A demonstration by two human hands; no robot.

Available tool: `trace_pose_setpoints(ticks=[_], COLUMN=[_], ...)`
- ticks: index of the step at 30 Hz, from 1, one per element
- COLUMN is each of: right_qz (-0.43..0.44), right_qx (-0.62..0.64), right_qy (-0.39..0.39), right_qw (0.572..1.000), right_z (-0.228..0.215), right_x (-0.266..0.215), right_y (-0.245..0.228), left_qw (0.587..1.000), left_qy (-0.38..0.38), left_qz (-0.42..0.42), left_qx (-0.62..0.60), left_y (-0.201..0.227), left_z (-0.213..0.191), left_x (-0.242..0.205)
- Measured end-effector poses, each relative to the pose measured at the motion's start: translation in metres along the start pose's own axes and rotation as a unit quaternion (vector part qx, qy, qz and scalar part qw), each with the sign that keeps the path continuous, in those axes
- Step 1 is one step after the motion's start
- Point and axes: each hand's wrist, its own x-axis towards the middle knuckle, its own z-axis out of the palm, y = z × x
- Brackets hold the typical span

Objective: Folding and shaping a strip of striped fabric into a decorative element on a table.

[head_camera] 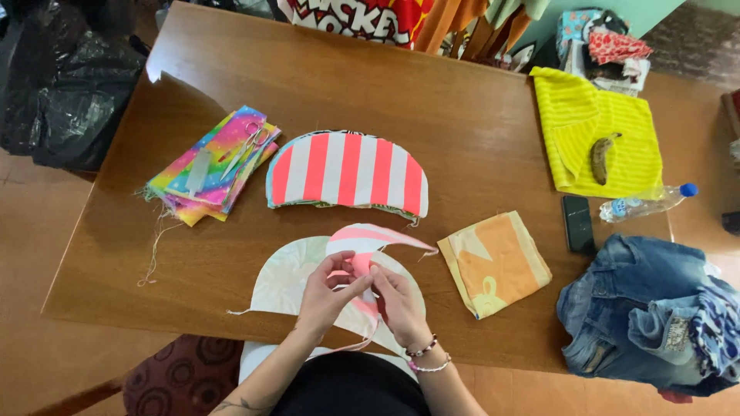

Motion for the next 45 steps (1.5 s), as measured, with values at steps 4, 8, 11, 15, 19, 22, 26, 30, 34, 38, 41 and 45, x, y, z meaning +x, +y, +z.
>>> trace_pose_setpoints(ticks=[4, 8, 11, 15, 19, 22, 26, 30, 34, 38, 41, 45], right_qz=[-0.031, -0.058, -0.084, -0.048, 0.011, 0.027, -0.050, -0.085, -0.021, 0.052, 0.045, 0.038], right_qx=[-0.100, -0.034, -0.016, 0.022, 0.140, 0.172, 0.123, -0.015, -0.010, 0.015, 0.068, 0.112], right_qy=[-0.009, -0.067, -0.087, -0.080, -0.102, -0.125, -0.127, -0.103, -0.097, -0.108, -0.123, -0.112], right_qw=[0.994, 0.996, 0.993, 0.995, 0.985, 0.977, 0.983, 0.991, 0.995, 0.993, 0.989, 0.987], right_z=[0.002, 0.007, 0.009, 0.013, 0.013, 0.012, 0.008, 0.010, 0.007, 0.006, 0.003, 0.001], right_x=[-0.002, -0.002, 0.001, -0.002, -0.001, 0.005, 0.013, 0.008, 0.012, 0.021, 0.021, 0.021], right_y=[-0.005, -0.006, 0.008, 0.006, 0.009, 0.020, 0.038, 0.030, 0.041, 0.053, 0.056, 0.054], left_qw=[1.000, 0.992, 0.974, 0.978, 0.976, 0.973, 0.977, 0.987, 0.958, 0.952, 0.968, 0.955], left_qy=[0.005, 0.010, 0.016, 0.023, 0.023, 0.028, -0.011, -0.030, -0.016, -0.013, -0.026, -0.027], left_qz=[-0.012, 0.087, 0.170, 0.154, 0.162, 0.161, 0.124, 0.063, 0.138, 0.124, 0.115, 0.166], left_qx=[-0.003, 0.089, 0.147, 0.141, 0.142, 0.160, 0.173, 0.143, 0.252, 0.279, 0.220, 0.244], left_y=[0.015, -0.003, -0.010, -0.007, -0.011, -0.018, -0.032, -0.030, -0.055, -0.052, -0.042, -0.063], left_z=[-0.003, -0.005, -0.002, -0.006, -0.009, -0.011, -0.015, -0.019, -0.025, -0.028, -0.026, -0.034], left_x=[-0.010, -0.008, -0.008, -0.008, -0.008, -0.006, -0.002, -0.002, 0.014, 0.013, 0.007, 0.025])
